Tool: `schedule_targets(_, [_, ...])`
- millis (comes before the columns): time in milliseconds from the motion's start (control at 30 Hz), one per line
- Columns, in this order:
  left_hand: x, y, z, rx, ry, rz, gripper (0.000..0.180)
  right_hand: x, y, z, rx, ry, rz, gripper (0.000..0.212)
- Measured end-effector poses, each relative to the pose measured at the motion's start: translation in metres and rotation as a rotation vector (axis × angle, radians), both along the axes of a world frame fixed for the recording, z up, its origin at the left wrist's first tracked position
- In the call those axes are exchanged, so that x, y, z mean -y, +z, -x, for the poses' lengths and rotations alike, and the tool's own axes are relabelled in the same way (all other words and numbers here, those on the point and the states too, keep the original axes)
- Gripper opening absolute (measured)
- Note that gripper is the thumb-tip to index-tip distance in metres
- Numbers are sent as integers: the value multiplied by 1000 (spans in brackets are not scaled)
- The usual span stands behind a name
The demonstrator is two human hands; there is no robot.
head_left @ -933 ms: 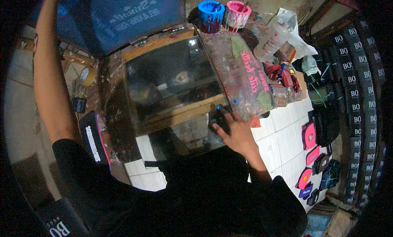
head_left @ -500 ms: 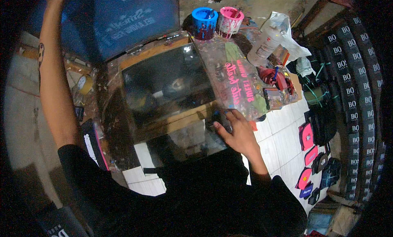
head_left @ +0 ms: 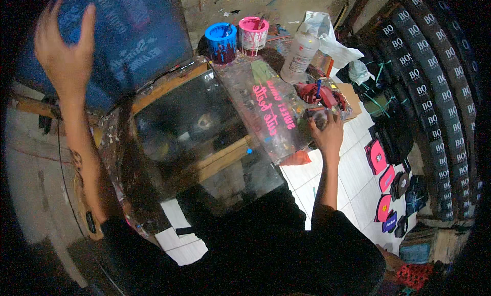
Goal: The person cleans a glass surface with a spray bottle and cloth, then carefully applies and smooths out a pink stencil design by hand.
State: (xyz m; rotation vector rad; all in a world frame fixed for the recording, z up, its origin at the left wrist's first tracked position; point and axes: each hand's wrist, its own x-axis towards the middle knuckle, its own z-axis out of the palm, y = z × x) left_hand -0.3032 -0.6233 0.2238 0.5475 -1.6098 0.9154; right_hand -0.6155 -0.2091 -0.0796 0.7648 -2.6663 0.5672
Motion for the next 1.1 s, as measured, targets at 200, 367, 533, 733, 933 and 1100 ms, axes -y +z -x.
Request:
schedule_targets(200, [-80,-81,11,88,-412,-287,50,-18,-26,37,158,-60,-77,83])
schedule_targets(367, [-94,-147,4,209,-432,-661,52,-19,-19,64,240,-94,-39,78])
schedule_targets(533, [-154,-243,23,384,-676,-1217,52,-12,-4,88,161,-6,-71,80])
schedule_targets(733, [-207,-299,61,524,-626,-1180,43,132,45,126,-135,327,502,88])
schedule_targets(933, [-234,-305,53,448,-662,-1446,41,171,40,141,235,395,684,71])
schedule_targets(1100, [-259,-311,55,326,-811,-1490,45,121,77,107,79,401,898,63])
